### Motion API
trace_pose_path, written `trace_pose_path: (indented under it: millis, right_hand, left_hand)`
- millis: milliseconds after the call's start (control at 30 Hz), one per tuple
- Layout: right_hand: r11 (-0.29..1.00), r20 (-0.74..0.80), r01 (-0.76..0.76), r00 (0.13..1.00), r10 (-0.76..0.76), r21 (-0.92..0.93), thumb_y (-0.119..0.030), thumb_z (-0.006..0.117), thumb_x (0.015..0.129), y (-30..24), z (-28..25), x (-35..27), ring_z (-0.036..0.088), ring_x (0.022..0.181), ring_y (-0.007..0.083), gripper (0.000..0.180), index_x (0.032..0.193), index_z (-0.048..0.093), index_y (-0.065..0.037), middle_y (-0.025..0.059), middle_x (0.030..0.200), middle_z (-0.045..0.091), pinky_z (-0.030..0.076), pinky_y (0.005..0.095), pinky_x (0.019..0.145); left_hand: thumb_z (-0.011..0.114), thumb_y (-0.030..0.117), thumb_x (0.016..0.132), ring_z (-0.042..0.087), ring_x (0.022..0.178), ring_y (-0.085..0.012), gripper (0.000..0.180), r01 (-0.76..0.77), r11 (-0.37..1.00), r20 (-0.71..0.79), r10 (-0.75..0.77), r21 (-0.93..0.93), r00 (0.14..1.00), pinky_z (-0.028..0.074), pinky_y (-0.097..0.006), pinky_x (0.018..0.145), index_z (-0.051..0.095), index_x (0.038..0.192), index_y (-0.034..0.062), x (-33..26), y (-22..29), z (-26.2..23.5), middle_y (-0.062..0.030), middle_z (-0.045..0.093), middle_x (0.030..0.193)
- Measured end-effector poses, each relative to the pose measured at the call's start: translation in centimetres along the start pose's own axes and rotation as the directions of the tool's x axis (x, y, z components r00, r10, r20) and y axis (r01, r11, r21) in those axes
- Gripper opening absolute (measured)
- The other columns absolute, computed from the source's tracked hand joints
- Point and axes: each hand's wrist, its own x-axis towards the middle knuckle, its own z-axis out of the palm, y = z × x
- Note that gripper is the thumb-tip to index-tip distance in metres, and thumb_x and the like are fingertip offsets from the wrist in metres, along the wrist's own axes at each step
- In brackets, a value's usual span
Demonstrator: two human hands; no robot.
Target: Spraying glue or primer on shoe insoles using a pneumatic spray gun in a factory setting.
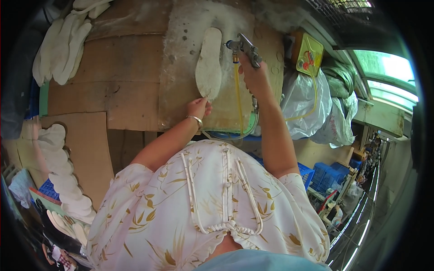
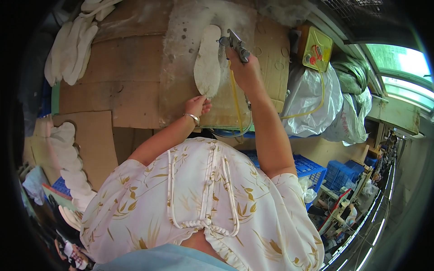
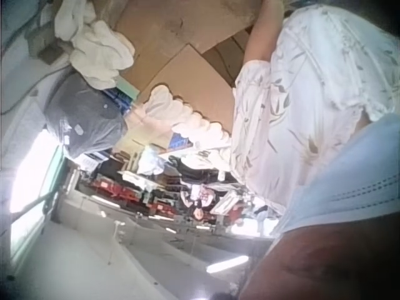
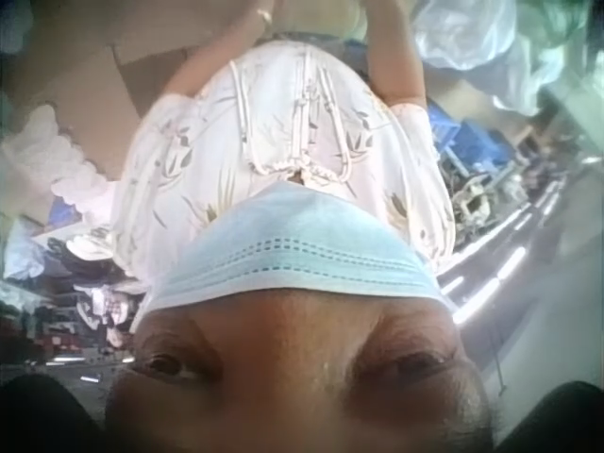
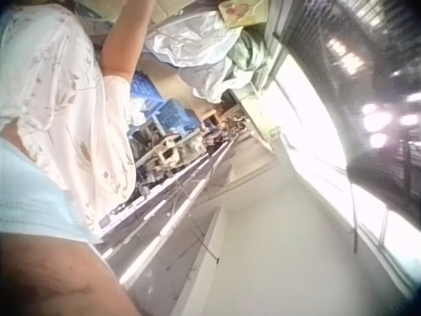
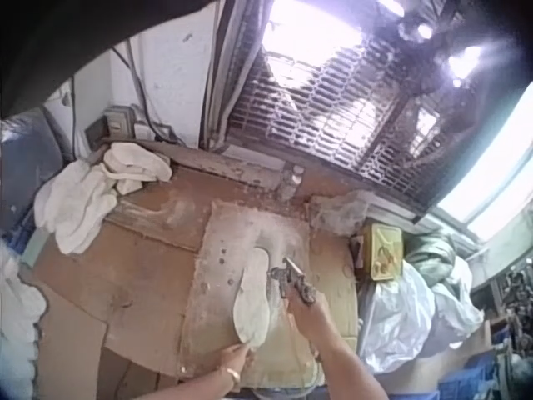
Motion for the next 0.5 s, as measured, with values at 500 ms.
trace_pose_path:
  millis: [500]
  right_hand:
    - [0.983,0.027,-0.183,0.983,0.183,0.01,-0.039,0.058,0.08,1.1,-1.1,1.2,0.046,0.057,0.0112,0.037,0.079,0.06,-0.001,0.0025,0.06,0.05,0.038,0.0276,0.054]
  left_hand:
    - [0.056,0.021,0.085,0.062,0.066,-0.0162,0.023,-0.011,1.0,0.008,0.011,0.002,1.0,0.051,-0.025,0.051,0.055,0.098,0.0024,0.4,-0.5,-0.1,-0.0082,0.062,0.085]
